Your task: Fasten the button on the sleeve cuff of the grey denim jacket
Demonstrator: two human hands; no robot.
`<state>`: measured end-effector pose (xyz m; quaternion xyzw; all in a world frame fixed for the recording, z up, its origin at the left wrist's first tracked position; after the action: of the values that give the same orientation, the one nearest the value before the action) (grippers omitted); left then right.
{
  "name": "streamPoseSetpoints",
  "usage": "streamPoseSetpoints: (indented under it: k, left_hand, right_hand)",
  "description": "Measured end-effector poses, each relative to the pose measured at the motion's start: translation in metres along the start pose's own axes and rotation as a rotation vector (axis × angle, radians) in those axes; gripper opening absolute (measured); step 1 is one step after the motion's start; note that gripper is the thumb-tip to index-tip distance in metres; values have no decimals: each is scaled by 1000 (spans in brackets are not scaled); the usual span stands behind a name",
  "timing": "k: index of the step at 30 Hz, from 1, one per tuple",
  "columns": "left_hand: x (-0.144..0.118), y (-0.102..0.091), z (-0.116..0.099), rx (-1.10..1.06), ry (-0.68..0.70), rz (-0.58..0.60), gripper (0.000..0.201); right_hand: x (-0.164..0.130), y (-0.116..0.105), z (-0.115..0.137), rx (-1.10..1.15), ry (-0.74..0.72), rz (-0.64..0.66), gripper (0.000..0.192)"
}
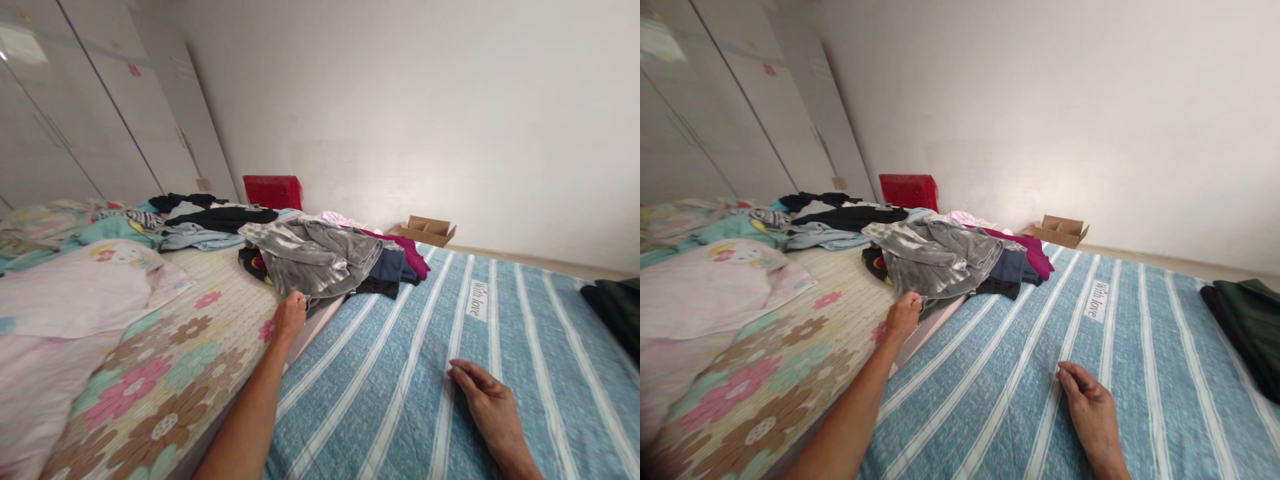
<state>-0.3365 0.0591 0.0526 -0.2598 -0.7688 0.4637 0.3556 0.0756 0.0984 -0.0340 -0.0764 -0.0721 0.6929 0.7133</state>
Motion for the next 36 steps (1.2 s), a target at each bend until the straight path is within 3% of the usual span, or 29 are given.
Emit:
streamPoseSetpoints:
  k: [24,36]
  left_hand:
    - [11,0,12,-188,-58,-34,20]
    - [16,3,26,-447,-127,-90,19]
  right_hand:
    - [0,1,-2,26,-7,6,38]
    - [1,1,0,26,4,15,38]
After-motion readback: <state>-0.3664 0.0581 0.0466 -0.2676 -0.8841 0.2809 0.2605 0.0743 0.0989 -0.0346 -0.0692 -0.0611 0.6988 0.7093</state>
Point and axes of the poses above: each hand's wrist, its own x-axis towards the middle knuckle, its own y-axis out of the palm, z = x × y, the point moved 5 cm from there along x, towards the middle knuckle, and after that the axes turned 1 degree about -y, right-handed, at the moved point
